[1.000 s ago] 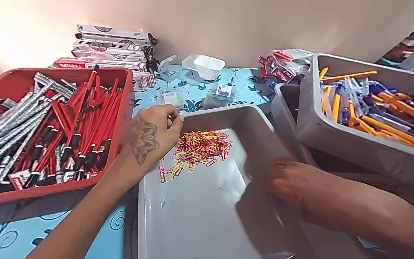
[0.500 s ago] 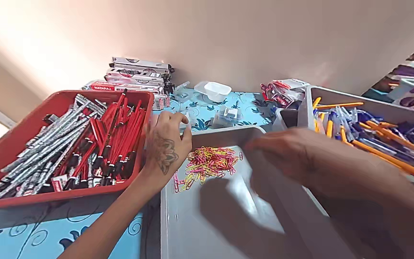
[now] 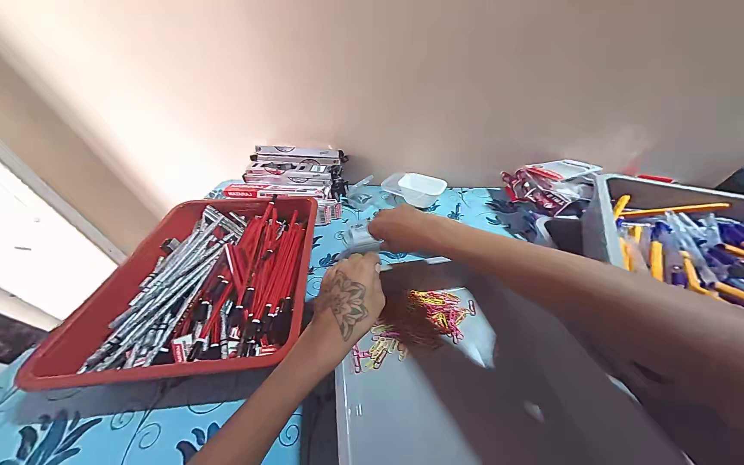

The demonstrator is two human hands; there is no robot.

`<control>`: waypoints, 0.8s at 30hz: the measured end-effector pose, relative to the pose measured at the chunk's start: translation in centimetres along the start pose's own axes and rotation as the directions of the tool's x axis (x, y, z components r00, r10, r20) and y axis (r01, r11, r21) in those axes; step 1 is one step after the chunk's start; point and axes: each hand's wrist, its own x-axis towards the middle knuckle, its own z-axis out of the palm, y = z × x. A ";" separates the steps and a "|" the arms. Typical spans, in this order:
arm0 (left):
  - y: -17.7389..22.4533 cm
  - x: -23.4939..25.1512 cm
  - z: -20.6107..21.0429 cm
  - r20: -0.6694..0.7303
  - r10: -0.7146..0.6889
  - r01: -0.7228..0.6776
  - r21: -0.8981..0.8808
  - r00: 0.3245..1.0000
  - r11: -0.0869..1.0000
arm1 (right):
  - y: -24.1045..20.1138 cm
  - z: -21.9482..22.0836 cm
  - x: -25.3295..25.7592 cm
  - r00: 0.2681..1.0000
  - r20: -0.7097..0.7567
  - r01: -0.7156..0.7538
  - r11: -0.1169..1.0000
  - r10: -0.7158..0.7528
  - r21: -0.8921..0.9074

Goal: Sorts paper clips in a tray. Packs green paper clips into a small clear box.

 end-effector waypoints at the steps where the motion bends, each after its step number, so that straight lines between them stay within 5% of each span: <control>1: 0.0 0.0 0.0 -0.051 0.002 -0.004 -0.035 0.999 0.999 | 0.0 -0.1 -0.1 0.999 -0.021 -0.026 0.999 0.025 -0.025; 5: 0.0 -1.0 0.0 -0.377 -0.018 -0.066 -0.207 0.926 0.976 | -1.3 -1.9 -3.9 0.966 -0.236 -0.119 0.992 0.109 -0.028; 8: 0.3 -1.5 -1.0 -0.518 -0.069 -0.187 -0.426 0.853 0.885 | -3.4 -1.8 -9.0 0.860 -0.510 -0.021 1.000 0.014 -0.007; 12: 2.1 -3.0 -3.2 -0.239 -0.061 -0.133 -0.718 0.969 0.683 | -6.3 1.5 -15.6 0.639 -0.748 0.008 0.974 -0.178 -0.225; 14: 2.9 -3.3 -3.0 -0.033 0.070 -0.066 -0.841 0.997 0.537 | -6.4 2.9 -17.5 0.605 -0.766 -0.023 0.957 -0.218 -0.290; 17: 3.4 -2.8 -1.4 0.017 0.236 -0.098 -0.878 0.972 0.469 | -6.2 4.4 -20.2 0.667 -0.735 -0.015 0.984 -0.122 -0.177; 20: 2.9 -1.6 -0.9 -0.049 0.138 -0.117 -0.831 0.989 0.544 | -8.0 6.0 -23.3 0.720 -0.693 0.041 0.999 -0.029 0.000; 24: 2.2 -0.8 -0.9 0.027 0.081 -0.025 -0.811 0.996 0.585 | -12.2 8.5 -23.9 0.851 -0.397 0.464 0.847 -0.344 0.260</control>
